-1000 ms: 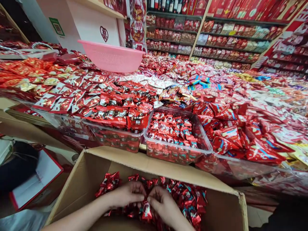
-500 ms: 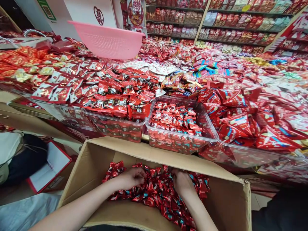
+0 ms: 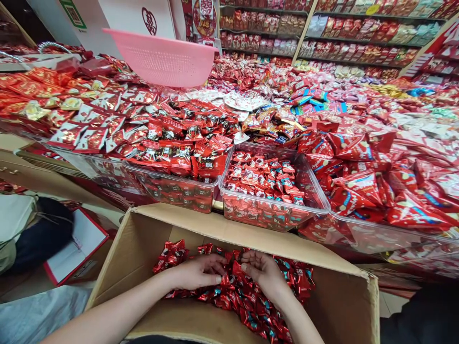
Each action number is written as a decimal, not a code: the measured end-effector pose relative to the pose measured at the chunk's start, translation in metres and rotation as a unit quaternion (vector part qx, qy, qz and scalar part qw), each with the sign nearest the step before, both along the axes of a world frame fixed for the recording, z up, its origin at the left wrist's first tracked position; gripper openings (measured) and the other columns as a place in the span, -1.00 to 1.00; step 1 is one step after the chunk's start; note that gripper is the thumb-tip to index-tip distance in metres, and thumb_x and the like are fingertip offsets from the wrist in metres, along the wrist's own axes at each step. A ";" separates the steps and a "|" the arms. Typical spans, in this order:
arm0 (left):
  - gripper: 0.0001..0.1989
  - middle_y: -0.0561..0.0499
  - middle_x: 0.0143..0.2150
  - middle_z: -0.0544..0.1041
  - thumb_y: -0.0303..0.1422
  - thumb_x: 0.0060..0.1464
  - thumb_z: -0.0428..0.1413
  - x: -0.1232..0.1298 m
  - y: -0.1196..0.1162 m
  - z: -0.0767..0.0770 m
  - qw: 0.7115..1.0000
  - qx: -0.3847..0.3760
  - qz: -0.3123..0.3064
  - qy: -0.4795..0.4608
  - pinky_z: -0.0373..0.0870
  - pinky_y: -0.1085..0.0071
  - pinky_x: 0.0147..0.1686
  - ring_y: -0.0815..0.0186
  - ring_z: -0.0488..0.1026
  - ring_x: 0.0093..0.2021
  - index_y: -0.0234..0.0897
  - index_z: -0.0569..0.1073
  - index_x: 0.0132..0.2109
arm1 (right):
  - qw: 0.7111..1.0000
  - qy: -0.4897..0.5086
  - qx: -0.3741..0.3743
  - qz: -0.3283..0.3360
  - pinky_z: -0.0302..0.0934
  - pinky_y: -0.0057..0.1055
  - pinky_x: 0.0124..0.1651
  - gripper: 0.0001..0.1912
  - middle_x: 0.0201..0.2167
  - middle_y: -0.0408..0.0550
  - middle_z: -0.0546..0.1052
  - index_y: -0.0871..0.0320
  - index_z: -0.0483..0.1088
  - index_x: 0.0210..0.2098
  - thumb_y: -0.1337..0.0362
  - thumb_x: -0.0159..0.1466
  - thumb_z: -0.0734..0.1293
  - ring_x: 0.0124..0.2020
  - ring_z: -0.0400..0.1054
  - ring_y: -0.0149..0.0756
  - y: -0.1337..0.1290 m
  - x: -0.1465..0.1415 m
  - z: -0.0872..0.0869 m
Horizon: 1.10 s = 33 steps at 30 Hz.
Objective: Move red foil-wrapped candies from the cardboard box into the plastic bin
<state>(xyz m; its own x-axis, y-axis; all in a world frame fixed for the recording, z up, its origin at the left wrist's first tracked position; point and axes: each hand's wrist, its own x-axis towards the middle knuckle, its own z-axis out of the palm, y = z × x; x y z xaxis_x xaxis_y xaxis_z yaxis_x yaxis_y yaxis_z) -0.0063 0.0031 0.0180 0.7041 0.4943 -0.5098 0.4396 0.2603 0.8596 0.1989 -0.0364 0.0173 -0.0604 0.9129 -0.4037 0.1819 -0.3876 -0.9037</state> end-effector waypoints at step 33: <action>-0.85 0.07 -0.41 0.39 -0.48 -0.13 0.11 0.006 -0.003 0.013 0.888 -0.271 0.250 -0.276 0.25 0.48 -0.33 0.48 0.35 -0.38 -0.33 0.37 -0.31 | 0.863 -0.182 0.459 0.113 0.15 -0.42 -0.32 -0.68 -0.36 -0.10 0.33 0.07 0.26 -0.31 0.59 0.03 0.20 -0.31 0.19 -0.38 -0.013 -0.031 0.022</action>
